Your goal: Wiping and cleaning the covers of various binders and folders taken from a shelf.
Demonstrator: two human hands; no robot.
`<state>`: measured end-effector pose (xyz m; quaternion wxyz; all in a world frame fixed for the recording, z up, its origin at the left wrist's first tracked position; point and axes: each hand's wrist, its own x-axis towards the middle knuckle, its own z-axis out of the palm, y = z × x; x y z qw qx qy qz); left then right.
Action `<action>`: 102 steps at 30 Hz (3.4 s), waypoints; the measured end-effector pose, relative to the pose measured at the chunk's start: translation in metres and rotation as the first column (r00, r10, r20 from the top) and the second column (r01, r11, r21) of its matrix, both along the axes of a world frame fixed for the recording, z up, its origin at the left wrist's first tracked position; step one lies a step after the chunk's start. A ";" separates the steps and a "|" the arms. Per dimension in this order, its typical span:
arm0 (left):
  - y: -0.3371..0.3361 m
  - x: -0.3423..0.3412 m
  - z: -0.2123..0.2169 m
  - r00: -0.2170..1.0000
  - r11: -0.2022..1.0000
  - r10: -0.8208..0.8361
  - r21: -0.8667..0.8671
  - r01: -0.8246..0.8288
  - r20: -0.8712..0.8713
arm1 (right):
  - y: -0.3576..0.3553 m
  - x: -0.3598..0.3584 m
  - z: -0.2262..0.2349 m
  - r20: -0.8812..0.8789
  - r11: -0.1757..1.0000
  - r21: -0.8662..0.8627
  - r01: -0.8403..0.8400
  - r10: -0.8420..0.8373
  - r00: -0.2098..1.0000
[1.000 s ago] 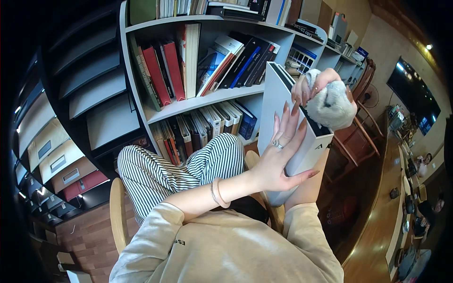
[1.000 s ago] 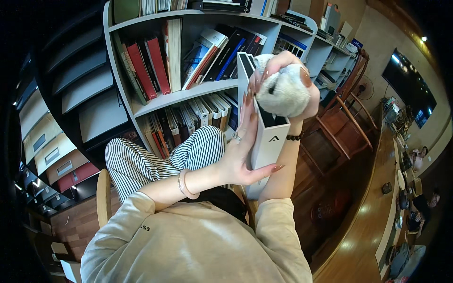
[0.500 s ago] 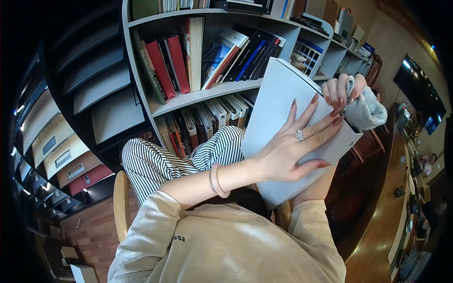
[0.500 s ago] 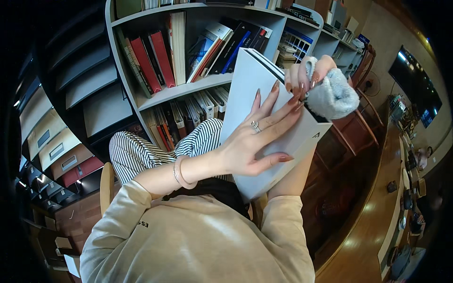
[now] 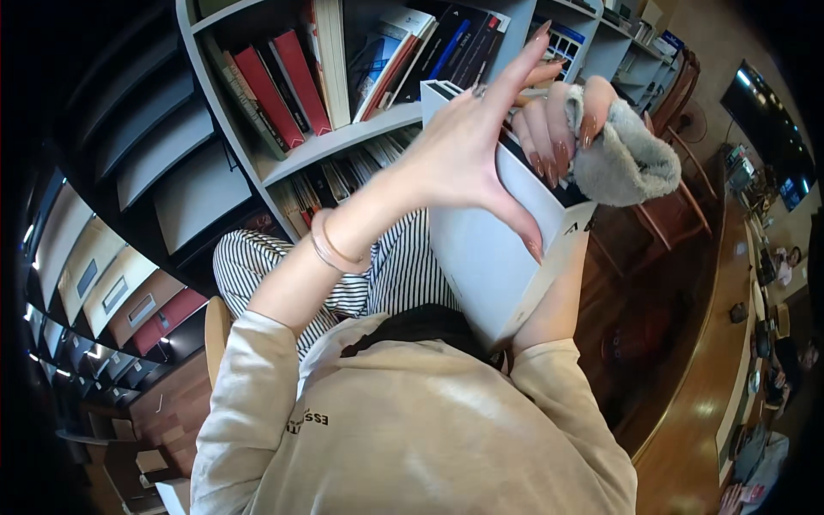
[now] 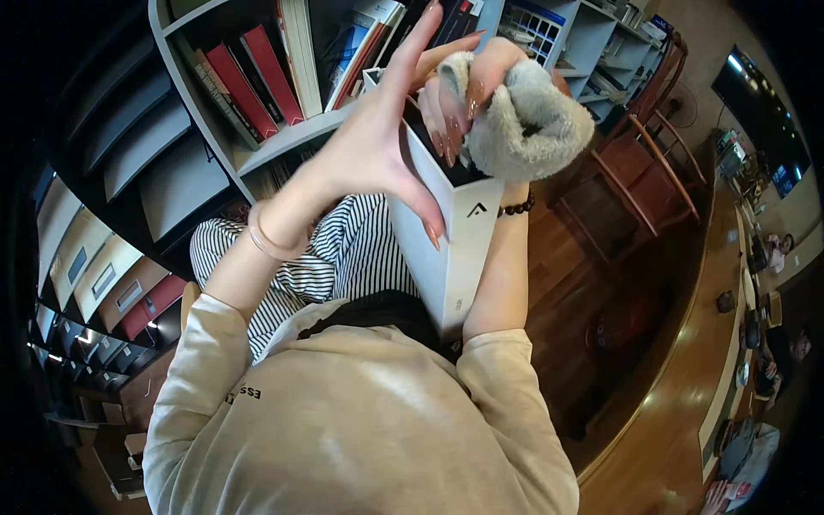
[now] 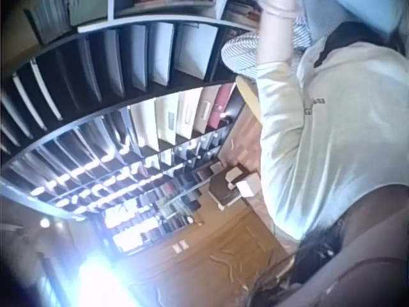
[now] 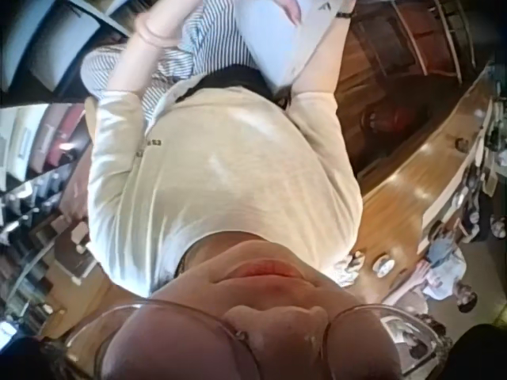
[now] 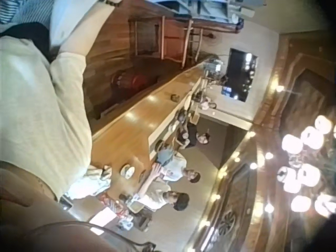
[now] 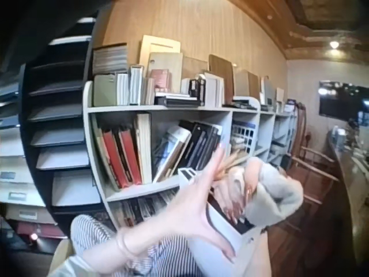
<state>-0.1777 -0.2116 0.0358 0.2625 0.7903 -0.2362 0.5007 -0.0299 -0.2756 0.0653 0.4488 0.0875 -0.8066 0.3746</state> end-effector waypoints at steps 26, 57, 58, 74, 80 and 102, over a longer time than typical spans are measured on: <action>-0.025 -0.047 0.087 0.690 0.697 0.548 0.198 -0.689 0.472 | -0.108 -0.059 -0.055 -0.129 -0.177 0.042 0.983 -0.977 -0.170; -0.020 0.067 0.049 0.467 0.430 0.791 0.184 -0.884 0.394 | -0.100 0.052 -0.069 -0.378 -0.318 -0.297 0.900 -0.827 -0.417; -0.020 0.069 0.049 0.459 0.422 0.792 0.182 -0.888 0.402 | -0.105 0.044 -0.053 -0.397 -0.170 -0.491 0.854 -0.829 -0.394; -0.021 0.071 0.046 0.465 0.458 0.798 0.117 -0.881 0.382 | -0.088 0.051 -0.069 -0.246 0.095 -0.646 0.757 -0.965 -0.089; -0.021 0.070 0.045 0.465 0.462 0.801 0.104 -0.881 0.377 | -0.083 0.020 -0.001 -0.414 0.003 -0.459 0.888 -0.885 -0.211; -0.020 0.063 0.043 0.434 0.440 0.804 0.085 -0.894 0.407 | -0.096 0.032 -0.100 -0.095 -0.053 -0.666 0.744 -0.983 -0.155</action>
